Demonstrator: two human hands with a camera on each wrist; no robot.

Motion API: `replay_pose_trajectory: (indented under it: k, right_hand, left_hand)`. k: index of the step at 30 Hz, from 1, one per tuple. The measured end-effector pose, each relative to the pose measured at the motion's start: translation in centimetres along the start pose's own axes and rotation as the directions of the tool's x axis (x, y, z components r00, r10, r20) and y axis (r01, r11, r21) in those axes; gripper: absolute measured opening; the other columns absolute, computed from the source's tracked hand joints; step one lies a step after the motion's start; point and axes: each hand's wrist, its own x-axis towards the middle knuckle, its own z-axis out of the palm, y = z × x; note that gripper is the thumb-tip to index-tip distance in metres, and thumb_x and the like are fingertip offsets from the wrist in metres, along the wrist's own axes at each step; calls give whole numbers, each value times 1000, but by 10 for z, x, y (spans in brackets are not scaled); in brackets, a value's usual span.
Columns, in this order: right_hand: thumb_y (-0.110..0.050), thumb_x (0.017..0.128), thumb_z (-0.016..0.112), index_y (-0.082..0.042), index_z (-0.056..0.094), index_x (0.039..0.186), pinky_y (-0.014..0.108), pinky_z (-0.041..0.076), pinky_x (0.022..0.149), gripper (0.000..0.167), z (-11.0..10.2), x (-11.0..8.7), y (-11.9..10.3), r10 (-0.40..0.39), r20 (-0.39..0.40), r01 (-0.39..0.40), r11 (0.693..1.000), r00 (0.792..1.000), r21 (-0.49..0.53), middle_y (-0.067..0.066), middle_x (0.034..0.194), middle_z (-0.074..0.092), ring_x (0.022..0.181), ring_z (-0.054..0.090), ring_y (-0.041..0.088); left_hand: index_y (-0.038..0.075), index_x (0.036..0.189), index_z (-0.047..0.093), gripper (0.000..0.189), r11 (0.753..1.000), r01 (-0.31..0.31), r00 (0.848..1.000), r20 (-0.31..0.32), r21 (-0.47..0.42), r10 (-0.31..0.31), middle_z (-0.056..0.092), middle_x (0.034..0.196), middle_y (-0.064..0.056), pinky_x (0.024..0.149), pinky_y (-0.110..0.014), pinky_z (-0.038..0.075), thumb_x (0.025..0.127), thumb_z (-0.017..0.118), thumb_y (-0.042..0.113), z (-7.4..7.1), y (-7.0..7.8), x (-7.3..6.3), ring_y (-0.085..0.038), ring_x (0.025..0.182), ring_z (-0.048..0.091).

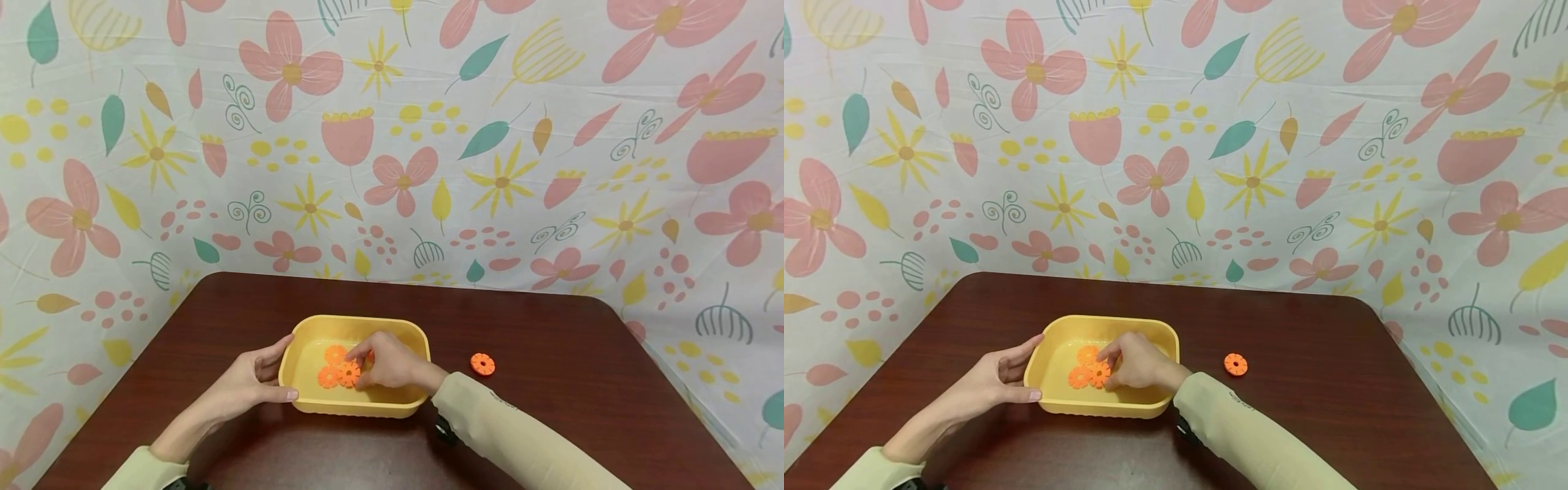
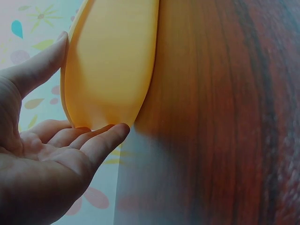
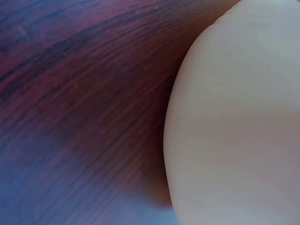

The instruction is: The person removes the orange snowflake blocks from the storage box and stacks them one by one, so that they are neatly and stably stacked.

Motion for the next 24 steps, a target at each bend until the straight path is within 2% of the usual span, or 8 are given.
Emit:
replay_pose_trajectory:
  k: [9, 16, 24]
  right_hand:
    - [-6, 77, 95, -6, 82, 111, 23, 49, 64, 36, -6, -5, -5, -5, -20, 6, 999, 1000, 42, -6, 82, 72, 66, 57, 13]
    - [-6, 76, 95, -3, 82, 111, 24, 45, 60, 38, -16, -14, -11, -11, -69, 19, 994, 998, 108, -1, 85, 72, 64, 54, 21]
    - [-10, 77, 96, -6, 83, 111, 23, 39, 58, 37, -28, -25, -15, 18, -111, -3, 992, 994, 127, -3, 88, 72, 63, 46, 17]
  left_hand:
    - [-8, 165, 15, 102, 1000, 4, 1000, -2, -5, -4, 17, 169, -27, 102, -36, 52, 89, 83, -1, 1, 0, 0, -48, 147, 35]
    - [-7, 165, 15, 102, 1000, 7, 1000, -7, 0, -7, 19, 169, -28, 101, -34, 53, 89, 83, 0, 1, 0, 0, -48, 147, 36]
    - [-7, 165, 16, 103, 1000, 4, 1000, -4, -5, -4, 20, 168, -28, 99, -33, 55, 88, 84, 1, 0, -1, 0, -47, 145, 40]
